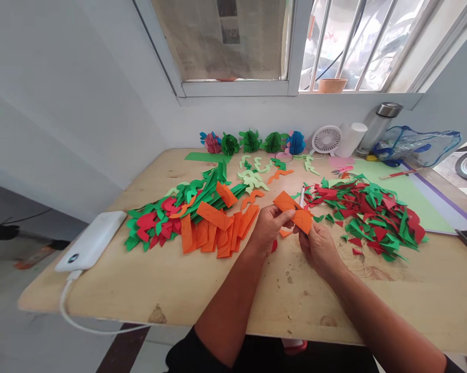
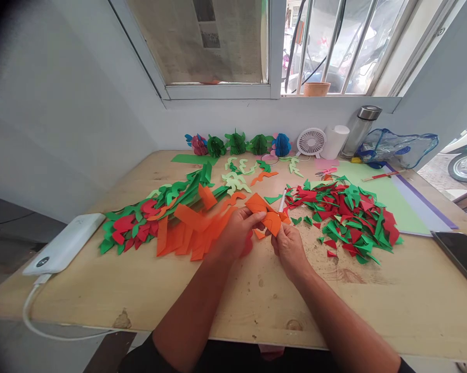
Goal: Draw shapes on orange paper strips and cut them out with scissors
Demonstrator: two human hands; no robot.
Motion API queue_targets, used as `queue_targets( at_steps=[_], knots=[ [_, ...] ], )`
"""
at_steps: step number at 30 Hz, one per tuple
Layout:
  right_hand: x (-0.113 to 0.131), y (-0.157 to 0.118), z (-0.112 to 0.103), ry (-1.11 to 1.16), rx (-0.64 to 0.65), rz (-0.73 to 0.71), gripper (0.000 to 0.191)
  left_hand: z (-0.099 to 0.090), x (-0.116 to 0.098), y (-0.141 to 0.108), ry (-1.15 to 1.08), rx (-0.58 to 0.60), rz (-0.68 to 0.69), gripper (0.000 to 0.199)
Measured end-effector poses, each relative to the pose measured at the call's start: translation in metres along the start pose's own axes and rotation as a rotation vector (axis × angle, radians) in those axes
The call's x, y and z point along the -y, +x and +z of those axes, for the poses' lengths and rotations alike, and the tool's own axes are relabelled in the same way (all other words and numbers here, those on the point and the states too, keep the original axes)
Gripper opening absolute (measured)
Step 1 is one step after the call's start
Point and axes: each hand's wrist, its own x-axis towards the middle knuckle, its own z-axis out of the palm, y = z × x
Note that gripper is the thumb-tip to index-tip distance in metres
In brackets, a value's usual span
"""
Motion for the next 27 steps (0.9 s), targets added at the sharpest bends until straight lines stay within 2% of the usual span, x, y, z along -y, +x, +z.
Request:
queue_targets(
  at_steps=[7, 14, 27],
  knots=[
    [-0.0028, 0.0006, -0.0001, -0.014, -0.007, -0.008, 0.042, 0.0029, -0.0011, -0.0009, -0.023, -0.044, 0.016, 0.023],
    [-0.0074, 0.0014, -0.0016, -0.080, 0.014, -0.072, 0.055, 0.0042, 0.0014, 0.0003, -0.103, -0.076, 0.016, 0.025],
    [-0.0043, -0.0009, -0.0007, -0.093, 0.012, -0.058, 0.056, 0.0037, 0.0027, 0.0011, -0.082, -0.079, 0.006, 0.021]
  ],
)
